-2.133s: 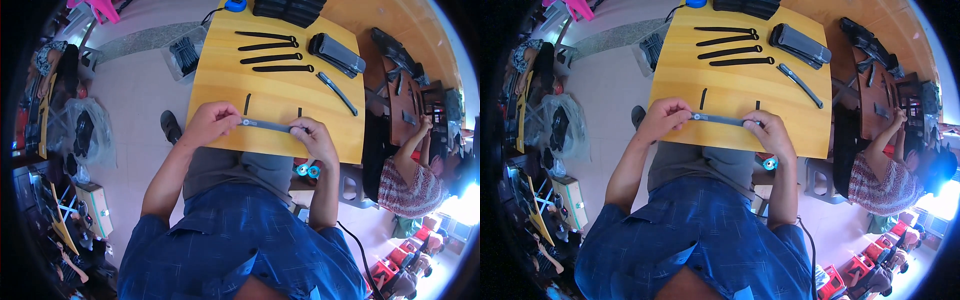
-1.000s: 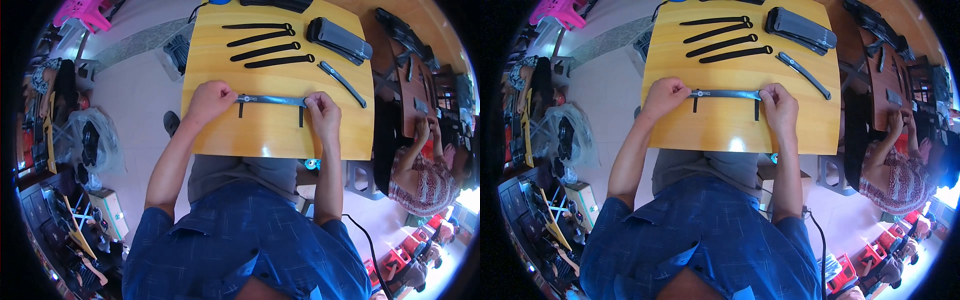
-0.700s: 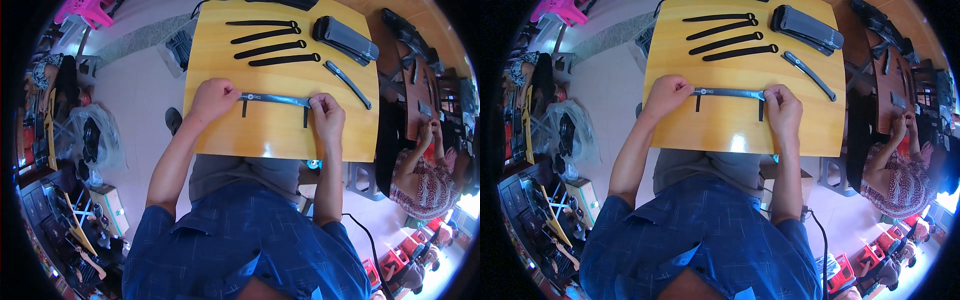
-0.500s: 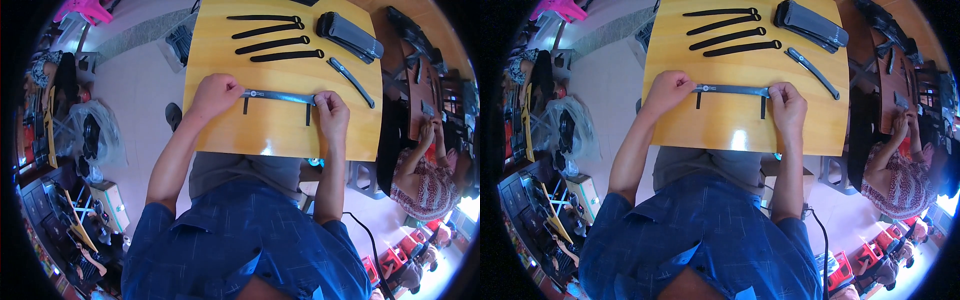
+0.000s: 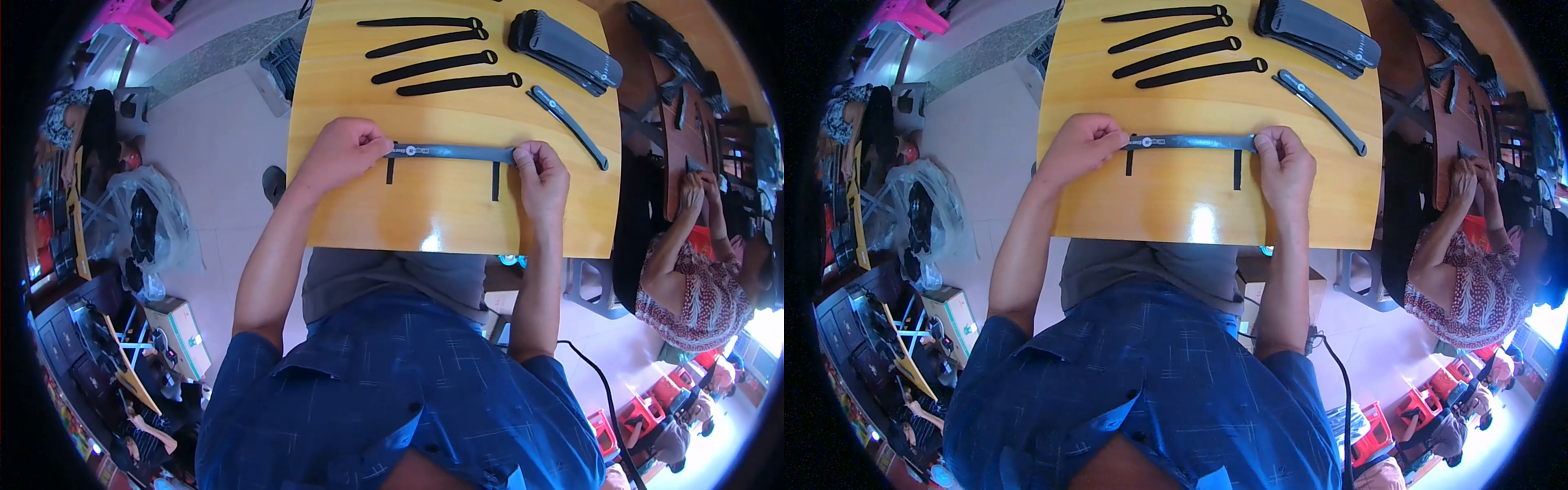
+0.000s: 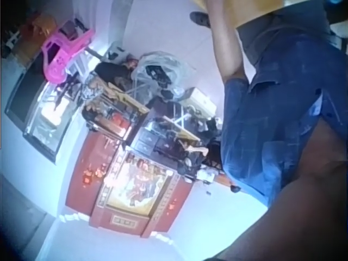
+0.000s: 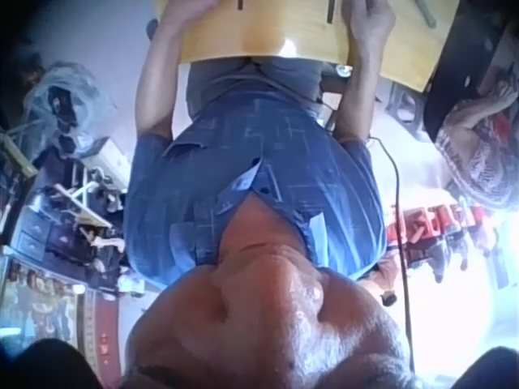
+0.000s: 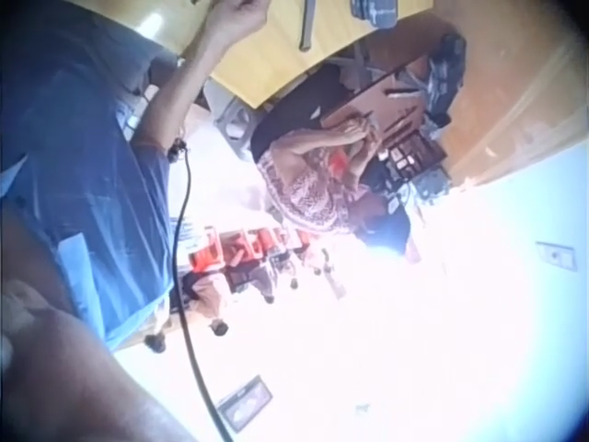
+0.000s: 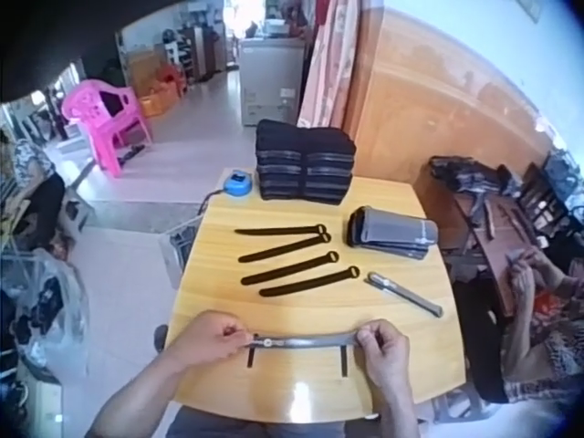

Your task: Assembling plastic buckles and fasteners onto textile straps using a small hand tool.

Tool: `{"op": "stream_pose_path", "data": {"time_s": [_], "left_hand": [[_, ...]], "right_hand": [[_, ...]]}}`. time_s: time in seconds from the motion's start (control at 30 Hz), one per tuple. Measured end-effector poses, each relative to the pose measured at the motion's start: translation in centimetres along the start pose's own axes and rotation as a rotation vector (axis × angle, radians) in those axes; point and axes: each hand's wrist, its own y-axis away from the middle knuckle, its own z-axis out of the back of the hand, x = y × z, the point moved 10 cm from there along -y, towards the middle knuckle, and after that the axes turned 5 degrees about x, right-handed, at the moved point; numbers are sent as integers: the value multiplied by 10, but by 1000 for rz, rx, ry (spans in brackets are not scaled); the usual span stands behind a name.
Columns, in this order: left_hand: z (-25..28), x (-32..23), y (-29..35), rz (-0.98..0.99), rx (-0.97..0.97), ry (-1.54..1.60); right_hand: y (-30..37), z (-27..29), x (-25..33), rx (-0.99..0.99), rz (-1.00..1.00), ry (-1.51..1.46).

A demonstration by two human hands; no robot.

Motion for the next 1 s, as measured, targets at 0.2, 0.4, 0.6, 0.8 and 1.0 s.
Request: {"op": "stream_pose_path", "data": {"time_s": [0.2, 0.4, 0.6, 0.8, 1.0], "left_hand": [[8, -15, 0, -127, -200, -339], [10, -17, 2, -122, -250, -407], [9, -16, 3, -124, -276, -414], [10, -19, 4, -139, -319, -449], [13, -20, 9, -120, -360, -468]], "right_hand": [[1, -4, 8, 28, -1, 91], [4, -8, 11, 16, 30, 135], [6, -8, 25, -10, 67, 253], [6, -12, 42, -36, 169, 404], [10, -12, 48, -69, 218, 457]]}}
